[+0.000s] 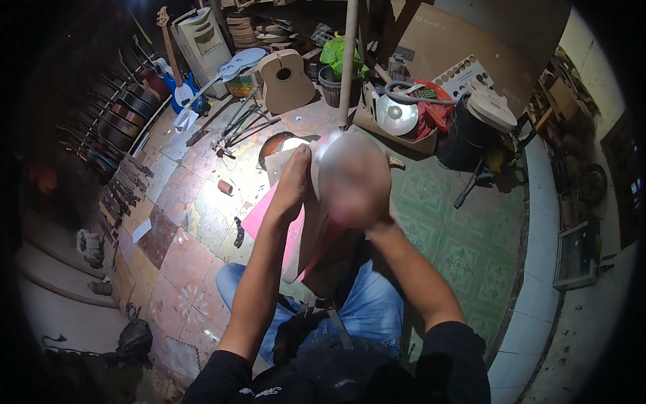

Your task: The person holds a wooden guitar body and sands its edges using a sanding block, frequently turning the instrument to reach different sides.

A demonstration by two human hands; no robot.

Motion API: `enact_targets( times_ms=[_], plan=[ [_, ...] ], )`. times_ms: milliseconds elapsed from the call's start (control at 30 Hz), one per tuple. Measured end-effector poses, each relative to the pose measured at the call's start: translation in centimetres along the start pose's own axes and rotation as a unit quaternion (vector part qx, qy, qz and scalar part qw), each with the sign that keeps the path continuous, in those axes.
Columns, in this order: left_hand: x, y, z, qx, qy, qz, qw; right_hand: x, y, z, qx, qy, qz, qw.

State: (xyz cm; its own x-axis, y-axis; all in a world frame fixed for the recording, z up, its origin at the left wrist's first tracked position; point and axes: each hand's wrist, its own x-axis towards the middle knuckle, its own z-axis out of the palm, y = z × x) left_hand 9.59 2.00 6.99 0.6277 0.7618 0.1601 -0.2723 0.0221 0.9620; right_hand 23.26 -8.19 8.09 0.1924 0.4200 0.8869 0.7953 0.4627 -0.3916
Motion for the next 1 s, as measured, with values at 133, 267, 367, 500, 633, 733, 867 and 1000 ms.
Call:
enact_targets(
  times_ms=[133,267,367,500,633,733,867,1000],
  plan=[
    [0.5,0.8,-0.4,-0.08,-0.027,-0.004,0.996,-1.0,0.4,0.5,-0.066,-0.037,-0.043,0.996],
    [1.1,0.6,-0.6,-0.109,-0.029,-0.051,0.992,-2.4,1.6,-0.7,-0.104,-0.073,-0.146,0.981],
    [1.3,0.4,-1.0,-0.069,-0.019,0.012,0.997,2.8,0.4,-0.2,-0.093,-0.055,-0.05,0.993],
    [1.6,-0.3,-1.3,-0.076,0.006,-0.018,0.997,-2.9,-0.2,-0.4,-0.136,-0.113,-0.14,0.974],
    [1.5,0.0,-1.5,-0.112,-0.029,-0.048,0.992,-1.9,1.4,-0.8,-0.129,-0.121,-0.193,0.965],
    [1.4,0.6,-1.1,-0.123,-0.022,-0.036,0.992,2.5,-0.2,0.2,-0.108,-0.071,-0.056,0.99],
    [1.9,-0.1,-1.3,-0.132,-0.017,-0.023,0.991,-1.7,-0.6,-0.3,-0.156,-0.138,-0.195,0.958],
    [1.1,0.3,-0.8,-0.126,-0.016,-0.039,0.991,2.2,-0.4,-0.6,-0.099,-0.073,-0.06,0.991]
  ],
)
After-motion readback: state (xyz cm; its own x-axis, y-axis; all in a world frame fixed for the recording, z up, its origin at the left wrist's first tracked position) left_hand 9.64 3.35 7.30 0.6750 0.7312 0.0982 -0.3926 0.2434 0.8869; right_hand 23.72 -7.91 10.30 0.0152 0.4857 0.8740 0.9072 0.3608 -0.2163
